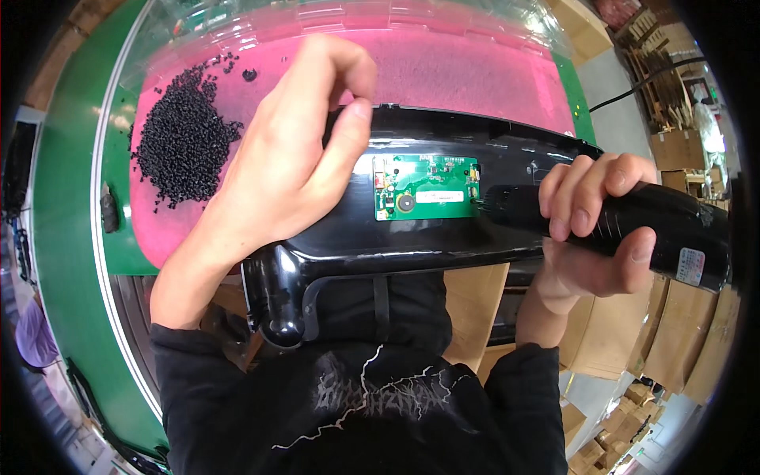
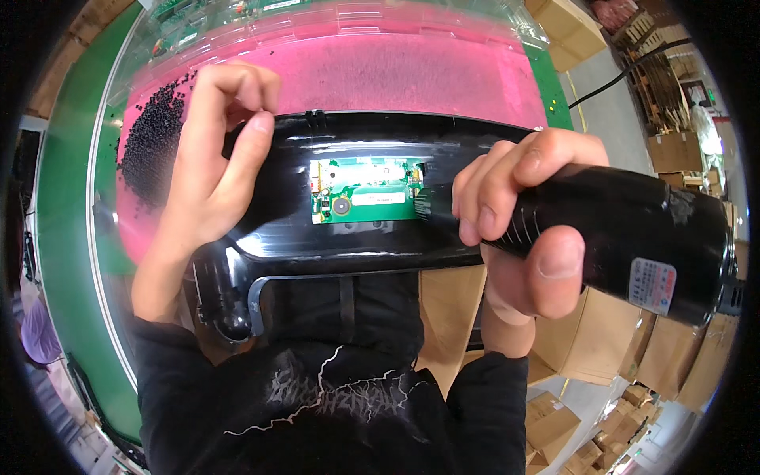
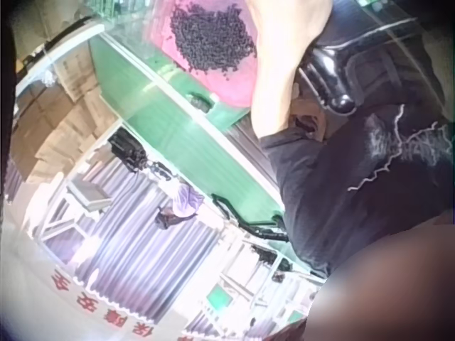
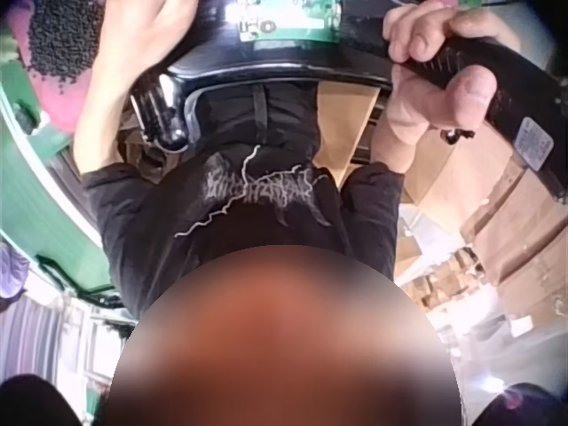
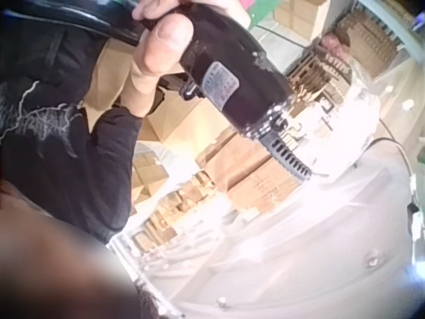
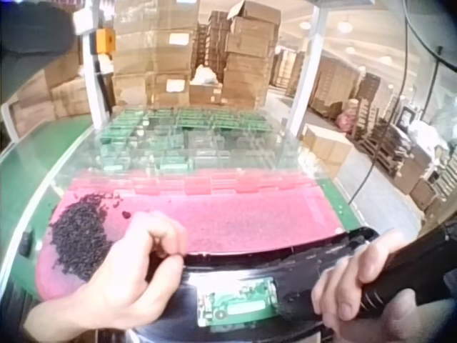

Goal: Assembling circuit boards into black plastic housings using an electric screwdriver.

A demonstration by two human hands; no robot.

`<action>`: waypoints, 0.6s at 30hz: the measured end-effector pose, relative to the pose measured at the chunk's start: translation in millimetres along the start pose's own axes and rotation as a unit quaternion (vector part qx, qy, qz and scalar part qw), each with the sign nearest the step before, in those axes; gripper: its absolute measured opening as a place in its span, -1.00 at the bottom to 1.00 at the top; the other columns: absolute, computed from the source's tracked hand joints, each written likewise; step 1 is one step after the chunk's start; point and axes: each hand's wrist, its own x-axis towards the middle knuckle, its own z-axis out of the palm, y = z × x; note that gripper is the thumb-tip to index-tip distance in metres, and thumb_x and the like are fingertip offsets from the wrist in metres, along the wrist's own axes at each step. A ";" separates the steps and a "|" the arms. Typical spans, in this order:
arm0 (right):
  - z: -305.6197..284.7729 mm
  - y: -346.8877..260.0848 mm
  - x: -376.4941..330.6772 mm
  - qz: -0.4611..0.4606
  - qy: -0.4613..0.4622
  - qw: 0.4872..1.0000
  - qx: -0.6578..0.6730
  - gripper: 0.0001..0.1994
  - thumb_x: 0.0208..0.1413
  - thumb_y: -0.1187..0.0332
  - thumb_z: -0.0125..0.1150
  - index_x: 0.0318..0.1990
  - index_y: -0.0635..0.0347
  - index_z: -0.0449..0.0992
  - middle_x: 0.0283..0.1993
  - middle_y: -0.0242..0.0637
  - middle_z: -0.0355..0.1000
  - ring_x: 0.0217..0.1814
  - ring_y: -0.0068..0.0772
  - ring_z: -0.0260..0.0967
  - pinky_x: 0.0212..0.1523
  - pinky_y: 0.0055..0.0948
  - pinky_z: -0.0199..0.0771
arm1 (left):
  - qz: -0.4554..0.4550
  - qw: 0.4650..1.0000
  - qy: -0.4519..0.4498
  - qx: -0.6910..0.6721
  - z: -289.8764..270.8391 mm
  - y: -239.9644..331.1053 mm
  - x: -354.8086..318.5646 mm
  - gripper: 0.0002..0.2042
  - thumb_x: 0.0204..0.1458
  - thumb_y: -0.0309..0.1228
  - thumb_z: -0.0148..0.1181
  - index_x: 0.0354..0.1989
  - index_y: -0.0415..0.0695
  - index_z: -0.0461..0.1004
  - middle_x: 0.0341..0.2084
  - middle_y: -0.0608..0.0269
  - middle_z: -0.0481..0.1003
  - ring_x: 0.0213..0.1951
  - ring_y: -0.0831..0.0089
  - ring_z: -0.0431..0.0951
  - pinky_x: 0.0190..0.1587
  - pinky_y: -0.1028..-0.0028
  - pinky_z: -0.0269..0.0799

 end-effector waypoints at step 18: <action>12.2 2.0 5.4 0.053 -0.021 0.998 -0.009 -0.43 -0.03 -0.14 0.33 -0.24 0.18 0.28 -0.58 -0.48 0.26 -0.69 -0.62 0.14 -0.60 -0.57 0.20 | -0.012 0.993 -0.111 0.048 -4.7 10.7 1.4 -0.81 0.22 -0.66 -0.12 -0.05 -0.25 0.36 -0.40 0.15 0.52 -0.33 0.37 0.61 -0.20 0.45 0.47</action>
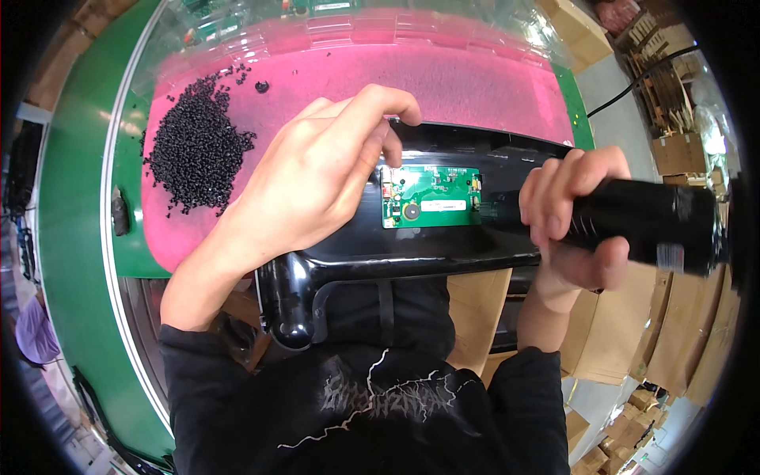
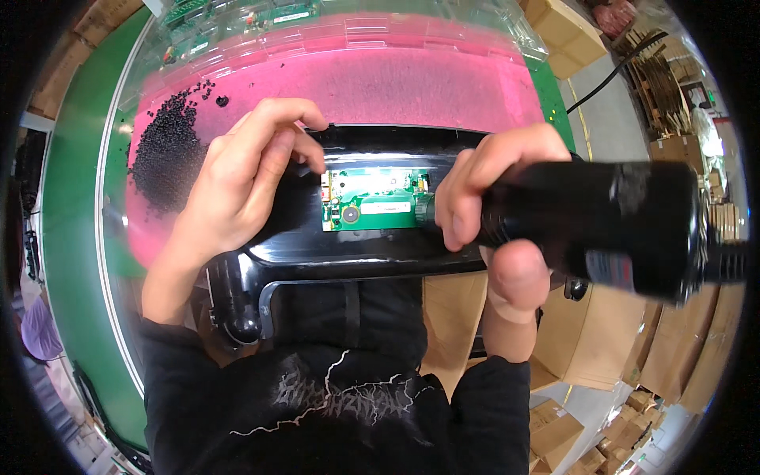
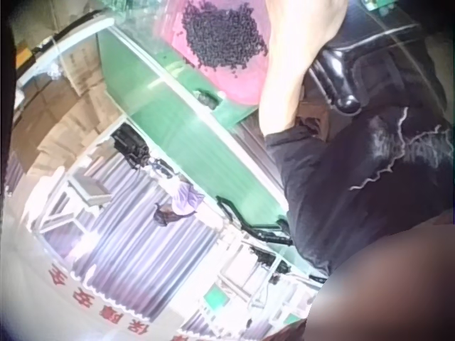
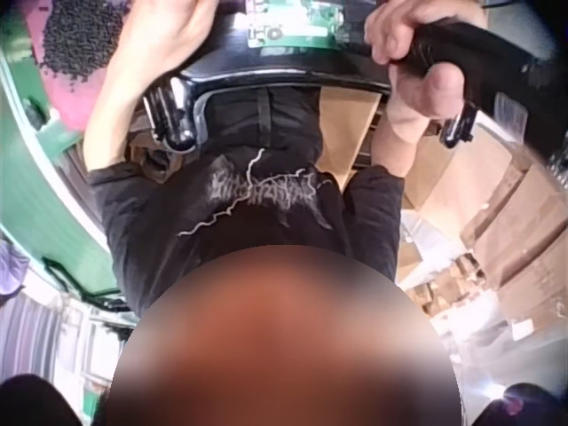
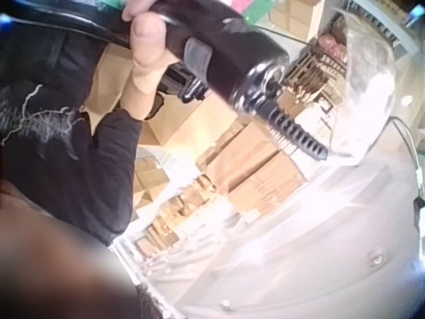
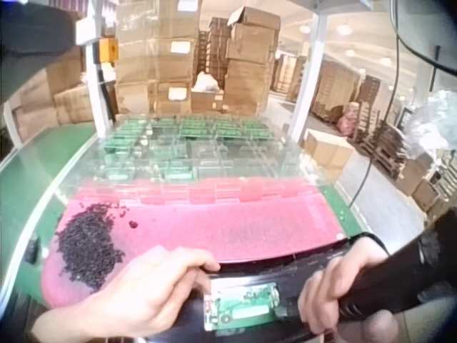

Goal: Assembling circuit boards into black plastic housings using an electric screwdriver.

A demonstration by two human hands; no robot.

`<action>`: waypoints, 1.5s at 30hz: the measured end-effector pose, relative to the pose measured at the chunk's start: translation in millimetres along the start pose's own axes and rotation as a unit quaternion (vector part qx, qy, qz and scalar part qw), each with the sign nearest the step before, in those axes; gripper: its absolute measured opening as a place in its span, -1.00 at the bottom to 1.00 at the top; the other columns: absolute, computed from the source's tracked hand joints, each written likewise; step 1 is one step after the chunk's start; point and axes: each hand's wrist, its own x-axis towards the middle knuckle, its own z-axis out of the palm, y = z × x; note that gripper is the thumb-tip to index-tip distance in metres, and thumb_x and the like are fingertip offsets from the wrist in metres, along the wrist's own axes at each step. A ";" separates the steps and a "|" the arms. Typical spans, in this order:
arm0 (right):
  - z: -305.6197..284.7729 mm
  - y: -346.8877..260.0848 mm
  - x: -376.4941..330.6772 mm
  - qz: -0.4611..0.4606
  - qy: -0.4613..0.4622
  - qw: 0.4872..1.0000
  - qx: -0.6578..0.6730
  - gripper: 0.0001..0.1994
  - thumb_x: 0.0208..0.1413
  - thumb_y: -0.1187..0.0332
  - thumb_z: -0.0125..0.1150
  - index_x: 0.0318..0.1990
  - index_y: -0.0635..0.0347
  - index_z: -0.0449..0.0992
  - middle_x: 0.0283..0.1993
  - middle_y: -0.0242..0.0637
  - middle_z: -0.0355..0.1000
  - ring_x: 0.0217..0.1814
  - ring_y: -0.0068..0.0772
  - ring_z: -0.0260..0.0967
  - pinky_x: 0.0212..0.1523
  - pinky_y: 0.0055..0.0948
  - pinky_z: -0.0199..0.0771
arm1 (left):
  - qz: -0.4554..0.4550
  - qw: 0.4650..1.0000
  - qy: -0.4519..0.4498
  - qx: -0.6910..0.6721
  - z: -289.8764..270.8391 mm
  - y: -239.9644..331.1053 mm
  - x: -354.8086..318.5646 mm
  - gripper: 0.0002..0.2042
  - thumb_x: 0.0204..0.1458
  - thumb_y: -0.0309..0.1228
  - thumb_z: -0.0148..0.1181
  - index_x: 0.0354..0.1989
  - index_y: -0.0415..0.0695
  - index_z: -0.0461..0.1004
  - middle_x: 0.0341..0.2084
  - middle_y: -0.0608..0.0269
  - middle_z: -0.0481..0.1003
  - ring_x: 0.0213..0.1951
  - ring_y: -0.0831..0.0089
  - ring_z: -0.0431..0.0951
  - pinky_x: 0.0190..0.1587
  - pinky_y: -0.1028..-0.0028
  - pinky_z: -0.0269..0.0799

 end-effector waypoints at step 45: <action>-47.9 -15.0 7.5 0.003 -0.139 0.738 -0.661 -0.40 0.19 0.13 0.19 0.27 0.30 0.21 0.09 0.06 0.38 0.12 0.04 0.33 0.21 -0.17 0.24 | -0.081 0.977 -0.131 0.146 -4.1 -1.0 -20.5 -0.83 0.13 -0.41 0.14 -0.29 -0.31 0.49 -0.47 -0.08 0.44 -0.35 -0.10 0.47 -0.30 0.15 0.37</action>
